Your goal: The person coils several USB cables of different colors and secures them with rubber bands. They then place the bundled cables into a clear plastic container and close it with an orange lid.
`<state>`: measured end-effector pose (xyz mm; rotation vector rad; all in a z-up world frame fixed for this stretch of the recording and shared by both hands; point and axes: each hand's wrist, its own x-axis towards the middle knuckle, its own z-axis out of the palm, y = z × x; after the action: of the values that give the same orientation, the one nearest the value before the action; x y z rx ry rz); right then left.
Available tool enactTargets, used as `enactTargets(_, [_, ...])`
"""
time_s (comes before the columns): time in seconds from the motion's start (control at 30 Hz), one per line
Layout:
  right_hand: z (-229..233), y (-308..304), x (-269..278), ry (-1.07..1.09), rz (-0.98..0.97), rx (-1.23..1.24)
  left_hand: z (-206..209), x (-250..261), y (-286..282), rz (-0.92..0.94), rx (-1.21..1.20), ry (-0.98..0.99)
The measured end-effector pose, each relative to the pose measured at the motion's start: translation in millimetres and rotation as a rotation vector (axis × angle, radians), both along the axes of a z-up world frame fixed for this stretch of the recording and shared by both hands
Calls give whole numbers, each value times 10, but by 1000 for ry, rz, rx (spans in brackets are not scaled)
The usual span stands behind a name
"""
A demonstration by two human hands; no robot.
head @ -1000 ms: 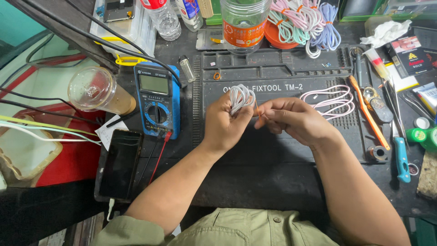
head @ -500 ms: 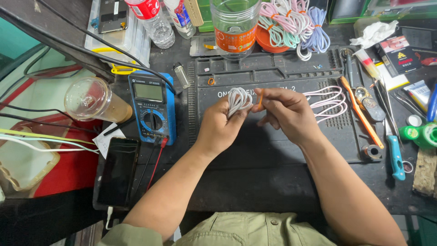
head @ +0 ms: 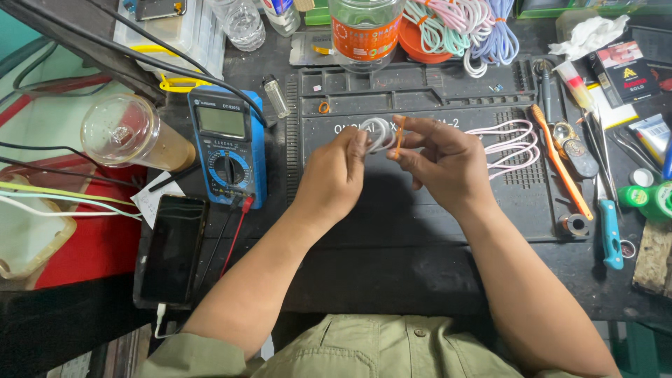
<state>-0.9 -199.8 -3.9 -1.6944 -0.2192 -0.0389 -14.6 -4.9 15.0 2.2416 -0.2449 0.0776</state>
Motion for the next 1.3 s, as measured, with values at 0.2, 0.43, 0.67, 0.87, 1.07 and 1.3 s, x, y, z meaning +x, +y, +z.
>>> enactTargets(0.2, [20, 41, -14, -102, 29, -188, -101, 12, -69, -107, 265, -159])
enactTargets(0.43, [36, -58, 19, -84, 184, -273, -14, -27, 63, -237, 218, -245])
enactTargets(0.67, [-45, 33, -54, -121, 163, -434, 103, -120, 9, -282, 160, -105])
enactTargets(0.87, [73, 43, -44, -130, 172, -338, -15, -30, -38, -250, 123, -111])
enactTargets(1.07, [42, -7, 12, -172, 152, -239, 39, -50, -28, -238, -5, -151])
enactTargets(1.3, [32, -38, 40, 2, 87, -86, -67, -19, 15, -203, -344, -123])
